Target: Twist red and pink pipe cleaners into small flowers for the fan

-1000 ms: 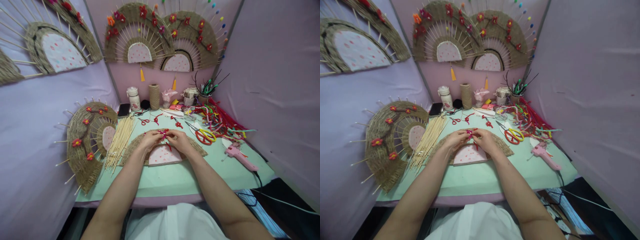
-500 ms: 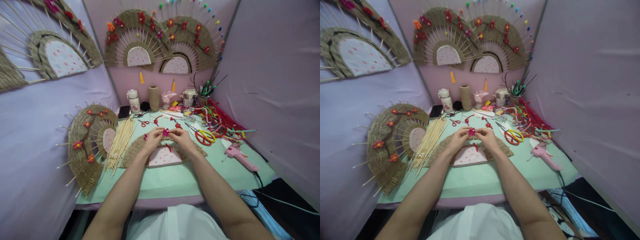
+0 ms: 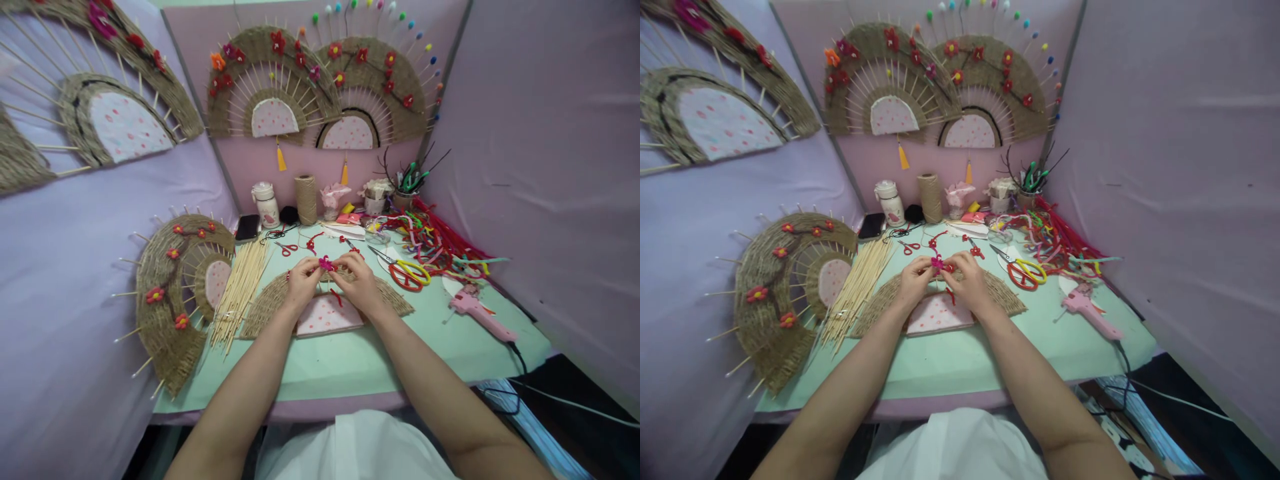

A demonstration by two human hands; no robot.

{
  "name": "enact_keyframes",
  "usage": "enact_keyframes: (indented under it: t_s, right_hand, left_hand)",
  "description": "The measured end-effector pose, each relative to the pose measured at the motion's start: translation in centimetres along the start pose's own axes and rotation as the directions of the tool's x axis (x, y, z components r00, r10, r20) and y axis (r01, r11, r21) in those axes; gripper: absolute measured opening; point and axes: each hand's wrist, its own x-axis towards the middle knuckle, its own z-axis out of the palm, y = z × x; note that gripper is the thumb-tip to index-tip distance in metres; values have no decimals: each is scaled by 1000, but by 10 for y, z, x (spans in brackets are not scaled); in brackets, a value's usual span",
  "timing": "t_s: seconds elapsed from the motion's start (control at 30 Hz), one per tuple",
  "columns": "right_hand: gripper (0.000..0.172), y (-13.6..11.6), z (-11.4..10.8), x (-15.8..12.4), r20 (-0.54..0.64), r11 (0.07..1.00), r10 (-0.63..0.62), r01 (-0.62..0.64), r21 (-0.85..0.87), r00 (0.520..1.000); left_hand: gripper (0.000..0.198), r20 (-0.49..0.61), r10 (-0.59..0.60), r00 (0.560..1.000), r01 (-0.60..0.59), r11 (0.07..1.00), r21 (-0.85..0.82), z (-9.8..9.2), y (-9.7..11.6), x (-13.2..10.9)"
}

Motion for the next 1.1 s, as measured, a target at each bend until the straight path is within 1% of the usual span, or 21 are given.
enact_keyframes:
  t_s: [0.1,0.27,0.43,0.57,0.67,0.73,0.8,0.87,1.0,1.1]
  right_hand:
    - [12,0,1,-1,6,997,-57,57,-52,998]
    - [15,5,2,-2,18,994,-85,86,-64,996]
    - [16,7,0,0,32,998,-56,57,-37,998]
    - [16,6,-1,1,41,1000,-9,9,0,999]
    - [17,4,0,0,42,1000,4,-3,-8,999]
    - [16,4,1,-1,41,1000,-5,6,-21,999]
    - [15,4,2,-1,35,999,-8,9,-37,999]
    - [15,5,2,-1,25,999,-2,3,-52,1000]
    - [15,6,1,0,12,997,1,0,-75,1000]
    - [16,6,1,-1,16,997,-7,8,-74,1000]
  left_hand:
    - [15,16,5,1000,-5,1000,-2,3,3,-2]
    - [14,26,-1,1000,1,1000,-24,4,5,-4]
    - [15,57,-18,998,19,999,-30,6,3,-4]
    - [14,-8,-53,999,53,999,-13,9,-4,-3]
    - [13,-50,-71,996,72,997,18,10,-9,-2]
    - [13,-45,-70,997,71,997,30,11,-9,-2]
    - [13,-16,-83,996,83,996,21,11,-7,-3]
    - [12,18,-122,992,122,992,-15,12,-3,-3]
    - [17,75,-272,959,281,945,-168,12,2,-3]
    - [23,110,-320,941,337,909,-245,11,1,-4]
